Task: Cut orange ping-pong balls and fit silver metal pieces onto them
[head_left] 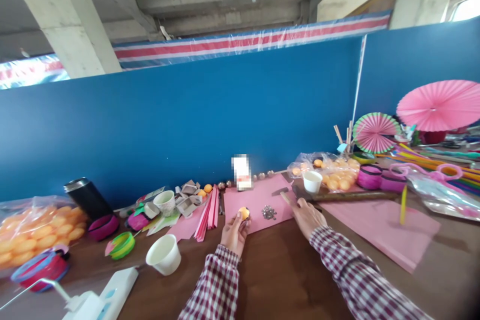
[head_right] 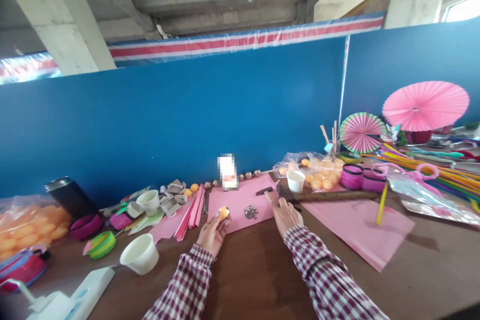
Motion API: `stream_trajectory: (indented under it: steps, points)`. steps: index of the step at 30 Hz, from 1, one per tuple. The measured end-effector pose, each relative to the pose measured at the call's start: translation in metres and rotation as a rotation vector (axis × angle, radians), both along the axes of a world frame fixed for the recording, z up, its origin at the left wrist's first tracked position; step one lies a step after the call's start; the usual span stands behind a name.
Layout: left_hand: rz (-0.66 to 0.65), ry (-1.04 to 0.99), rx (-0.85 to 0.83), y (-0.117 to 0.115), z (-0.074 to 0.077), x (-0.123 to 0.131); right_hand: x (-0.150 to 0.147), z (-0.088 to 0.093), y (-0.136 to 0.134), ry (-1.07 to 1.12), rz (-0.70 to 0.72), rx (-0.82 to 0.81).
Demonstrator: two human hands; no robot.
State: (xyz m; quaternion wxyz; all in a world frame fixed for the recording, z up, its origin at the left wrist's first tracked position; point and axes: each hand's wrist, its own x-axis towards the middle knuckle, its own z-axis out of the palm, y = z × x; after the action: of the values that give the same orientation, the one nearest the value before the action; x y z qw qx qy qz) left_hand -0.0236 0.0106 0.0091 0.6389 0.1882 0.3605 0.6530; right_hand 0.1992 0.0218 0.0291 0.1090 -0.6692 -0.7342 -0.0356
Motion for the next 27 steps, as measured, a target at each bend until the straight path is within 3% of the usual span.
stream_trajectory:
  steps: [9, 18, 27]
  points:
    - [-0.025, -0.015, 0.011, -0.001, 0.001, 0.001, -0.024, 0.02, -0.008, 0.238, 0.172, 0.0]
    - [-0.025, -0.012, -0.02, -0.001, 0.003, 0.001, -0.042, -0.007, 0.006, 0.339, 0.112, -0.065]
    - [-0.042, 0.035, 0.021, 0.0, -0.003, 0.002, -0.04, -0.014, 0.005, 0.37, 0.122, -0.045]
